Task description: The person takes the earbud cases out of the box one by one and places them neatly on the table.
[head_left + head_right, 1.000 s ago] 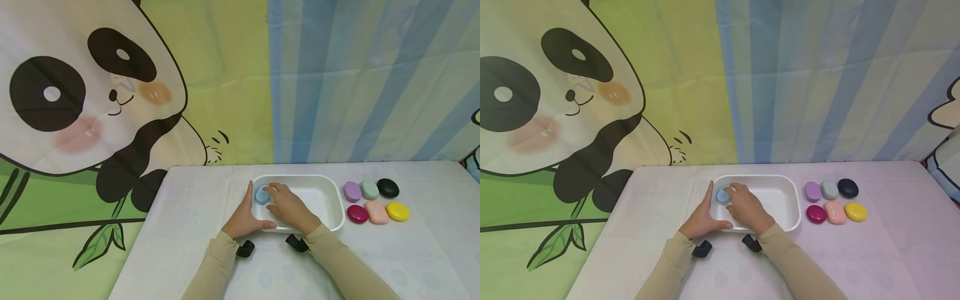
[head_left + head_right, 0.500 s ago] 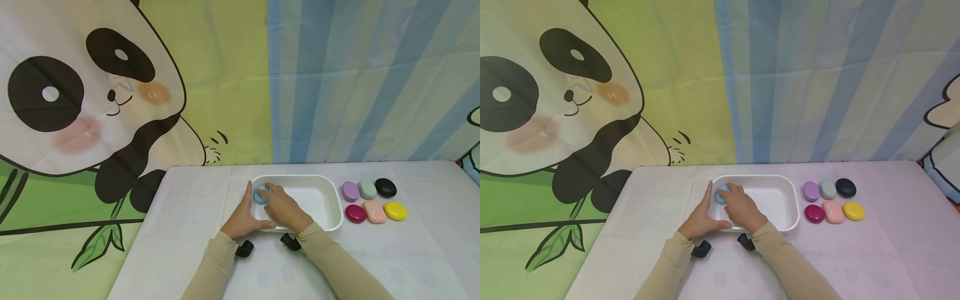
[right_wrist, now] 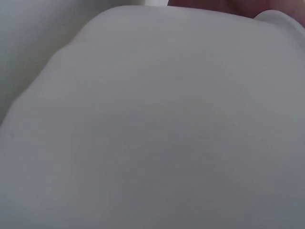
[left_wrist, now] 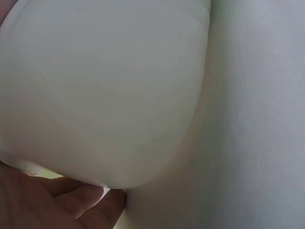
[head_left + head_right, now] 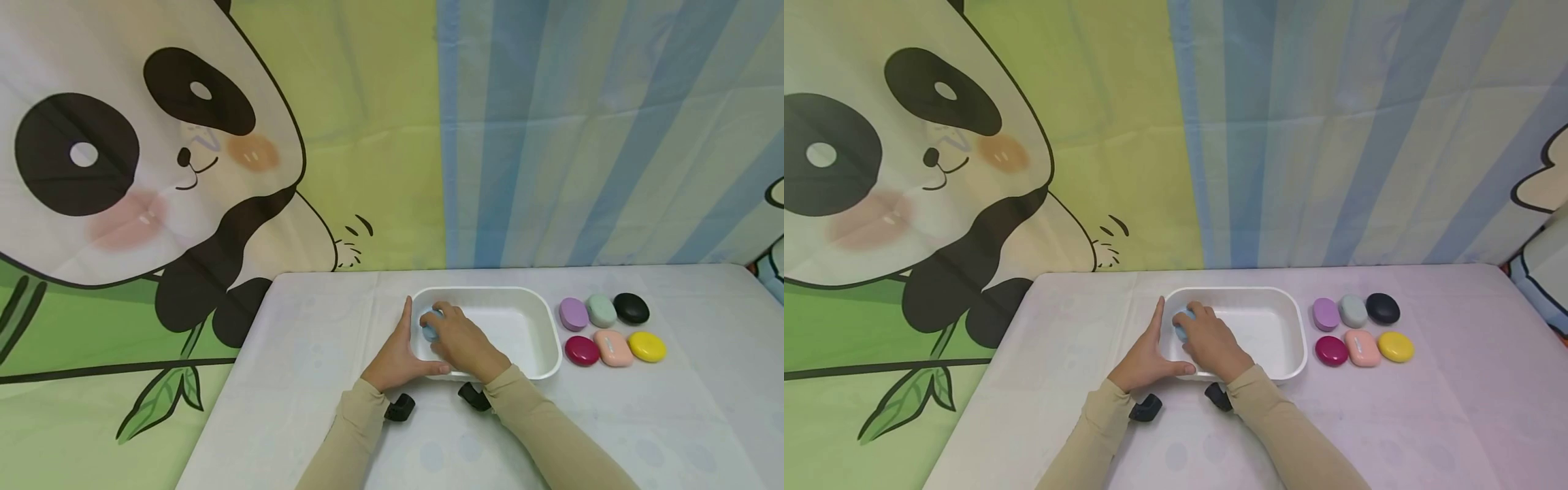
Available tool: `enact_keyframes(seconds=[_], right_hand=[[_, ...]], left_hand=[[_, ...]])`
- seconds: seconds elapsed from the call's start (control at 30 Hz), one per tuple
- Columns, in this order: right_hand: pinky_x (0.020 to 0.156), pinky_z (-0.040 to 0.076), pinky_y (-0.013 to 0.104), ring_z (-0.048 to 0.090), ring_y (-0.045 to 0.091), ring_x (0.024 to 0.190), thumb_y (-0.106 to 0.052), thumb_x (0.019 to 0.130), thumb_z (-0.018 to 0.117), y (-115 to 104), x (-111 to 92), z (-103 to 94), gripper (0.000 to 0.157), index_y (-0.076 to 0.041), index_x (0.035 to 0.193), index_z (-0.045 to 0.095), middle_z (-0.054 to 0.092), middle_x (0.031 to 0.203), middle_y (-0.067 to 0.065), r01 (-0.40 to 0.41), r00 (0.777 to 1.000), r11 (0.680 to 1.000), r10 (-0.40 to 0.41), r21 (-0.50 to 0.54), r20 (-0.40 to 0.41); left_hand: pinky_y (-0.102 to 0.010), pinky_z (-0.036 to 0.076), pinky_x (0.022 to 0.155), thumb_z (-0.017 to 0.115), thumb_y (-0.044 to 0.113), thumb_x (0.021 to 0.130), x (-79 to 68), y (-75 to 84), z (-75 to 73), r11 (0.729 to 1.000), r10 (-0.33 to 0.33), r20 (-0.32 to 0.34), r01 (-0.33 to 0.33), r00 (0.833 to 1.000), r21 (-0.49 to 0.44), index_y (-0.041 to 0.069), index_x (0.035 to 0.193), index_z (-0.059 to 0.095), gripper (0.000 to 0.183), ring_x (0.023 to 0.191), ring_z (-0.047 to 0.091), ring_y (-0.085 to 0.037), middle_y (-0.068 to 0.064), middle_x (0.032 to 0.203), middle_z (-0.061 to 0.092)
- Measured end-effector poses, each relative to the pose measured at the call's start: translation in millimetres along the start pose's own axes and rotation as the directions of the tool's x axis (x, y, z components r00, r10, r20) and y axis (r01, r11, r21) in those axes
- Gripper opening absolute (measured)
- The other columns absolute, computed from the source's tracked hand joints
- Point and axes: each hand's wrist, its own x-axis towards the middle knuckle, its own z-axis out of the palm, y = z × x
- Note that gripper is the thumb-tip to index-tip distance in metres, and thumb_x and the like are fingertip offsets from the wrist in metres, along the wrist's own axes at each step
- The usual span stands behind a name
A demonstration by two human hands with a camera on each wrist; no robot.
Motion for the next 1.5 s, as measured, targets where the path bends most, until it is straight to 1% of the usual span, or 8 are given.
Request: enact_keyframes(seconds=[0.2,0.3,0.43,0.57,0.73,0.97,1.23,1.5], right_hand=[[0.079,0.056,0.043,0.057,0.034,0.101,-0.003,0.081,0.081,0,2,-0.4,0.031,-0.007,0.106,0.064,0.055,0.119,0.022,-0.054,0.999,0.998,0.054,0.043,0.004],[0.081,0.056,0.044,0.057,0.035,0.102,-0.002,0.081,0.082,-1,2,-2.5,0.033,-0.005,0.109,0.064,0.055,0.119,0.023,-0.066,0.998,0.997,0.066,0.041,0.014],[0.084,0.055,0.044,0.057,0.036,0.103,-0.002,0.082,0.082,-2,1,-4.7,0.038,-0.003,0.115,0.064,0.055,0.122,0.023,-0.070,0.998,0.997,0.070,0.033,0.008],[0.086,0.055,0.044,0.057,0.036,0.104,-0.002,0.082,0.080,-4,1,-7.8,0.041,-0.002,0.120,0.063,0.054,0.124,0.023,-0.072,0.997,0.997,0.072,0.028,-0.012],[0.088,0.055,0.046,0.057,0.036,0.105,-0.001,0.082,0.080,-6,-1,-11.8,0.044,0.000,0.123,0.063,0.054,0.125,0.023,-0.077,0.995,0.997,0.078,0.026,-0.059],[0.088,0.054,0.047,0.057,0.037,0.106,0.001,0.081,0.080,-6,-5,-19.3,0.045,0.001,0.123,0.064,0.054,0.125,0.023,-0.081,0.992,0.996,0.083,0.020,-0.092],[0.085,0.055,0.046,0.057,0.038,0.106,0.002,0.081,0.079,-7,-12,-29.6,0.044,0.000,0.123,0.064,0.054,0.126,0.024,-0.064,0.989,0.998,0.064,0.001,-0.136],[0.084,0.056,0.046,0.058,0.039,0.105,0.004,0.079,0.080,-9,-21,-42.2,0.046,0.000,0.121,0.064,0.053,0.126,0.024,-0.056,0.985,0.998,0.054,-0.008,-0.161]], left_hand=[[-0.045,0.026,0.119,0.091,0.045,0.071,-0.7,0.5,-0.3,1.000,-0.016,-0.004,0.016,1.000,-0.006,0.026,0.160,-0.014,0.139,0.152,0.013,-0.023,-0.003,0.168,-0.002],[-0.045,0.026,0.118,0.091,0.044,0.072,-0.6,0.3,-0.5,1.000,-0.016,-0.004,0.016,1.000,-0.006,0.029,0.159,-0.015,0.138,0.152,0.012,-0.023,-0.002,0.168,-0.003],[-0.046,0.026,0.118,0.090,0.050,0.071,-1.1,0.2,-0.8,1.000,-0.015,-0.002,0.015,1.000,-0.004,0.031,0.159,-0.015,0.138,0.152,0.012,-0.023,-0.001,0.167,-0.003],[-0.047,0.026,0.118,0.090,0.053,0.070,-1.3,0.2,-0.7,1.000,-0.018,-0.003,0.018,1.000,-0.007,0.031,0.159,-0.015,0.139,0.152,0.012,-0.023,-0.001,0.167,-0.002],[-0.045,0.026,0.119,0.091,0.048,0.070,-0.7,1.0,-0.6,1.000,-0.021,-0.005,0.021,1.000,-0.009,0.031,0.159,-0.015,0.140,0.152,0.013,-0.023,-0.001,0.168,-0.001],[-0.046,0.026,0.118,0.092,0.042,0.070,-0.5,2.2,-1.1,1.000,-0.021,-0.011,0.021,1.000,-0.001,0.026,0.160,-0.014,0.140,0.151,0.016,-0.024,-0.005,0.168,0.001],[-0.047,0.029,0.116,0.093,0.037,0.071,-0.3,1.8,-0.6,0.999,-0.014,-0.012,0.013,1.000,-0.033,0.027,0.160,-0.014,0.140,0.149,0.025,-0.028,-0.010,0.168,0.005],[-0.047,0.031,0.115,0.093,0.041,0.070,-0.1,1.9,-0.4,0.999,-0.012,-0.008,0.012,1.000,-0.036,0.029,0.160,-0.014,0.140,0.147,0.028,-0.028,-0.011,0.168,0.008]])
